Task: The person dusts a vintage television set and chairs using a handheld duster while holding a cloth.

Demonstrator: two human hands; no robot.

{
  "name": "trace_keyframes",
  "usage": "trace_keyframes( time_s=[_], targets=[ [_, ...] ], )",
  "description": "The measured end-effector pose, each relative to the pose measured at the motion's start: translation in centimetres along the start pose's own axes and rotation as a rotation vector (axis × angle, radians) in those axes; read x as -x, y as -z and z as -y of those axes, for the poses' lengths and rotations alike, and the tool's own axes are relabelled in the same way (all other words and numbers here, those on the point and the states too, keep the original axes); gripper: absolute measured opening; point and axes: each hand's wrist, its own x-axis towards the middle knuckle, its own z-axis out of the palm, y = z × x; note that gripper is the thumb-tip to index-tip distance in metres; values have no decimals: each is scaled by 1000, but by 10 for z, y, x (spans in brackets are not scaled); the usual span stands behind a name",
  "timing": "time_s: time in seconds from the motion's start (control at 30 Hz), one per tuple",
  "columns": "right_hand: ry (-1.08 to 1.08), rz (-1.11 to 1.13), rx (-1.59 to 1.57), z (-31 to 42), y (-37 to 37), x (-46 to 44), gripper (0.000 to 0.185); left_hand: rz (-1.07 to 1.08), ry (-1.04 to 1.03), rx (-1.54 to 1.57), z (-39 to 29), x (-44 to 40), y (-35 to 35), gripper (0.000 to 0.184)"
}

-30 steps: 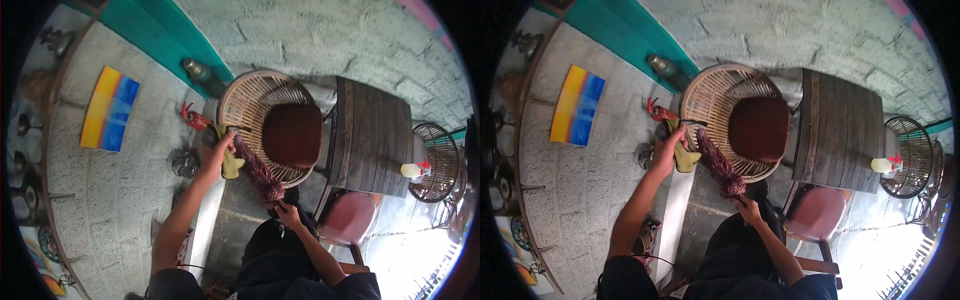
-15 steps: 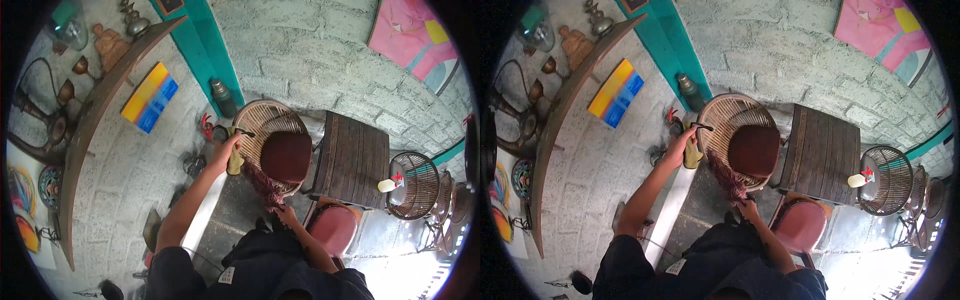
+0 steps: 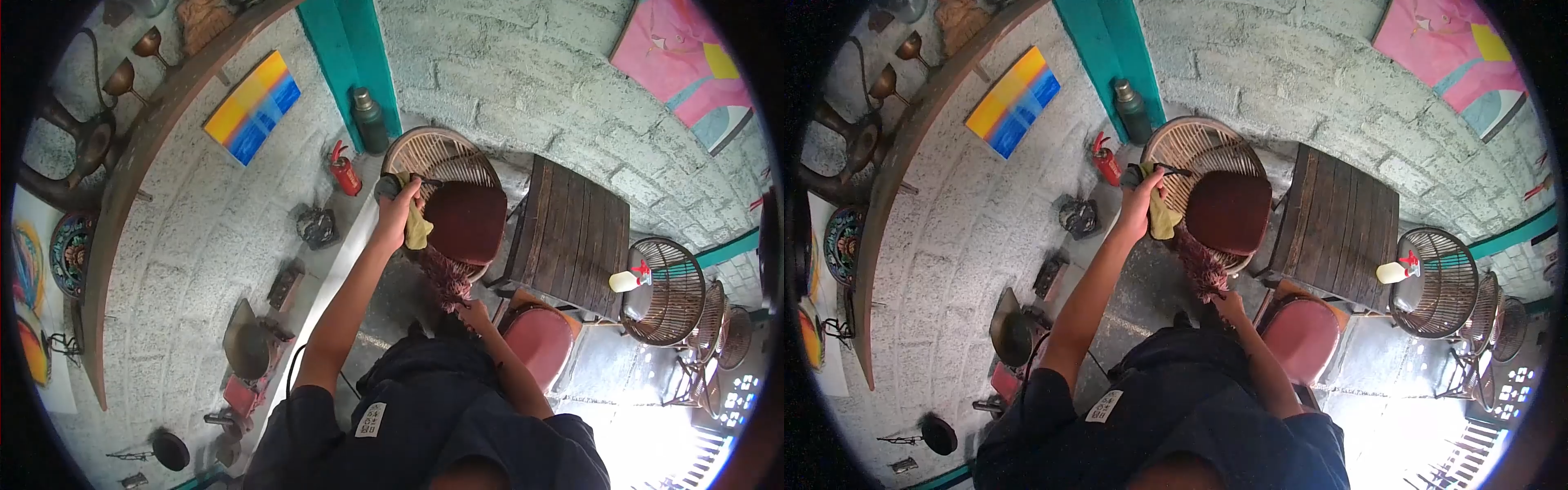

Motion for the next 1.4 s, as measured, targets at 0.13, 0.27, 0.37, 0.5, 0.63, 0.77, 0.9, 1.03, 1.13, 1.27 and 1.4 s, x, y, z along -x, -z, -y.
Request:
trace_keyframes(
  time_s=[0.13,0.27,0.37,0.5,0.63,0.77,0.9,1.03,1.13,1.27,1.4],
  targets=[
    [4,-12,-23,-4,-4,2,31,-44,16,34,13,4,0,13],
    [52,-33,-58,-1,-6,6,31,-46,34,51,22,10,3,14],
    [76,-79,-21,-1,-7,8,30,-47,43,44,30,12,5,13],
    [24,-44,-65,-11,-6,2,31,-46,39,67,46,9,12,13],
    [117,-124,121,-23,-4,-2,31,-68,51,64,64,5,17,13],
    [-32,-39,-30,-21,13,4,32,-121,119,43,88,-1,20,14],
    [92,-132,135,-62,19,-17,34,-153,183,35,114,-10,19,15],
    [87,-175,174,-88,41,-22,35,-175,229,31,144,-23,8,15],
    [199,-304,231,-91,57,-23,32,-195,253,-9,166,-32,3,15],
    [-6,-89,182,-109,79,-25,31,-223,336,-3,194,-36,-1,15],
    [-5,-179,223,-123,88,-28,33,-283,402,-12,219,-34,-4,15]
  ],
)
